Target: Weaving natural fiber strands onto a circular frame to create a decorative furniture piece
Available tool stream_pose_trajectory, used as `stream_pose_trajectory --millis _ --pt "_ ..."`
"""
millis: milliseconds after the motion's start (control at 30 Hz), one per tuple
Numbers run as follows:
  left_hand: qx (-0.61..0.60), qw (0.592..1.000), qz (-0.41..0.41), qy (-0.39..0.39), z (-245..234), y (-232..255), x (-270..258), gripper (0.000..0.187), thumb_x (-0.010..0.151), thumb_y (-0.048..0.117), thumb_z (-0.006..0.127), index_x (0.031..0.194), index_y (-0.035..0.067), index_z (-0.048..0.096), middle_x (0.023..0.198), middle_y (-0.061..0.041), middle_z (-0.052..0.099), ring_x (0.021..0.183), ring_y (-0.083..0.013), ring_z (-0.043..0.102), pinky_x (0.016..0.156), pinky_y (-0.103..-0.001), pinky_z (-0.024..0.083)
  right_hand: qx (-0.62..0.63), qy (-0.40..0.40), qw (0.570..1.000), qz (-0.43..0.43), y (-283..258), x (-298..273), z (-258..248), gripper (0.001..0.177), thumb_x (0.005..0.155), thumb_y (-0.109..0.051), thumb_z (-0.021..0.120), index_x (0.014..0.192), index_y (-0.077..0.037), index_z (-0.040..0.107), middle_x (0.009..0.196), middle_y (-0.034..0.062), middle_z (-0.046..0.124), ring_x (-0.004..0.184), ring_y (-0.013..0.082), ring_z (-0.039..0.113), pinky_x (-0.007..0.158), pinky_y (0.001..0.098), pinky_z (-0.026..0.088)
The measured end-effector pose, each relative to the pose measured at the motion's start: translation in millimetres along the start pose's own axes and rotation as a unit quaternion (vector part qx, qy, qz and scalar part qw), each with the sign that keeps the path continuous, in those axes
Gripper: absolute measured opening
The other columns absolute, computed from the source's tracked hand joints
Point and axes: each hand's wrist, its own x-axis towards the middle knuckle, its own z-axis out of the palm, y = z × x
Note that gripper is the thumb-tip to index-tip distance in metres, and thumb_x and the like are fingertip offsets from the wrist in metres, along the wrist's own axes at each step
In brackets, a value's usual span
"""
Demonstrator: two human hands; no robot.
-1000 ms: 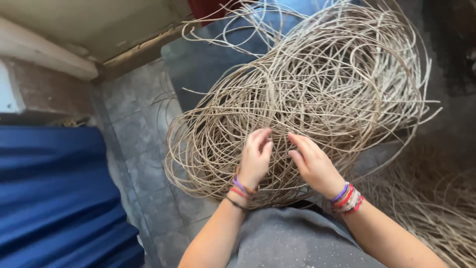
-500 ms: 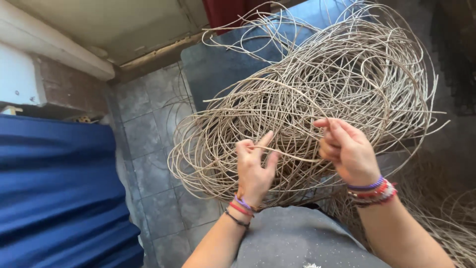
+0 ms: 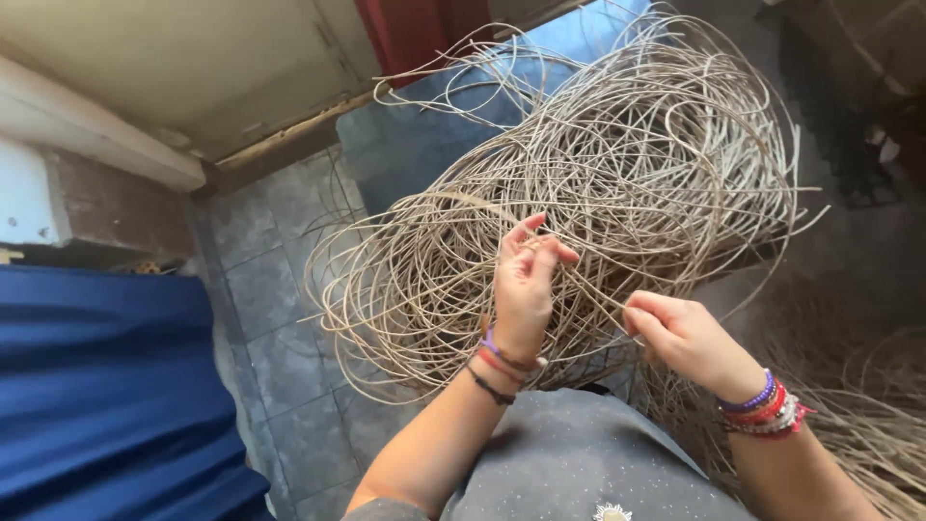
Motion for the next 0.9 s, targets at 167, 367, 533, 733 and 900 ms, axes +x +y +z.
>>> stream_pose_trajectory --millis 167,367,533,733,900 --pt "0.224 0.938 0.257 -0.066 17.1 -3.5 -8.0 0.017 0.1 0.021 0.066 0.09 0.023 0.08 0.14 -0.004 0.06 0.124 -0.0231 0.06 0.103 -0.035 0.048 -0.09 0.077 0.973 -0.199 -53.3 -15.4 10.6 0.057 0.089 -0.017 0.063 0.143 -0.005 0.053 0.129 0.02 0.062 0.116 0.0412 0.065 0.094 0.0536 0.054" --pt "0.292 0.916 0.248 -0.119 -1.0 32.6 -17.2 0.027 0.103 0.03 0.06 0.098 0.011 0.078 0.149 -0.012 0.057 0.115 -0.0366 0.069 0.091 -0.045 0.06 0.07 0.109 0.986 -0.102 -22.2 6.3 35.2 0.034 0.104 -0.019 0.049 0.132 -0.014 0.067 0.07 0.0058 0.065 0.067 0.0154 0.06 0.063 0.0372 0.054" --pt "0.256 0.901 0.33 -0.118 -65.6 -15.9 -43.4 0.018 0.095 0.031 0.069 0.08 0.024 0.075 0.107 0.003 0.069 0.091 -0.0207 0.07 0.078 -0.03 0.059 0.019 0.163 0.982 -0.093 -13.5 -9.3 10.3 0.032 0.108 -0.028 0.051 0.092 -0.016 0.076 0.069 0.0056 0.07 0.07 0.0163 0.059 0.073 0.0364 0.053" --pt "0.009 0.953 -0.108 -0.283 -57.1 -10.0 -48.3 0.048 0.095 0.054 0.061 0.127 0.022 0.046 0.123 -0.006 0.058 0.112 -0.0267 0.064 0.093 -0.038 0.053 -0.041 0.145 0.987 -0.053 -10.1 -12.1 19.2 0.035 0.107 -0.03 0.054 0.08 -0.017 0.071 0.066 0.0071 0.07 0.07 0.0215 0.065 0.072 0.0392 0.054" --pt "-0.487 0.854 -0.176 -0.048 -44.5 18.2 5.9 0.034 0.107 0.042 0.051 0.122 0.018 0.068 0.122 -0.013 0.074 0.125 -0.0291 0.065 0.108 -0.041 0.051 -0.129 0.071 0.989 -0.012 -29.4 -21.8 11.6 0.031 0.104 -0.034 0.051 0.089 -0.013 0.069 0.08 0.0178 0.076 0.085 0.0456 0.071 0.076 0.0544 0.055"
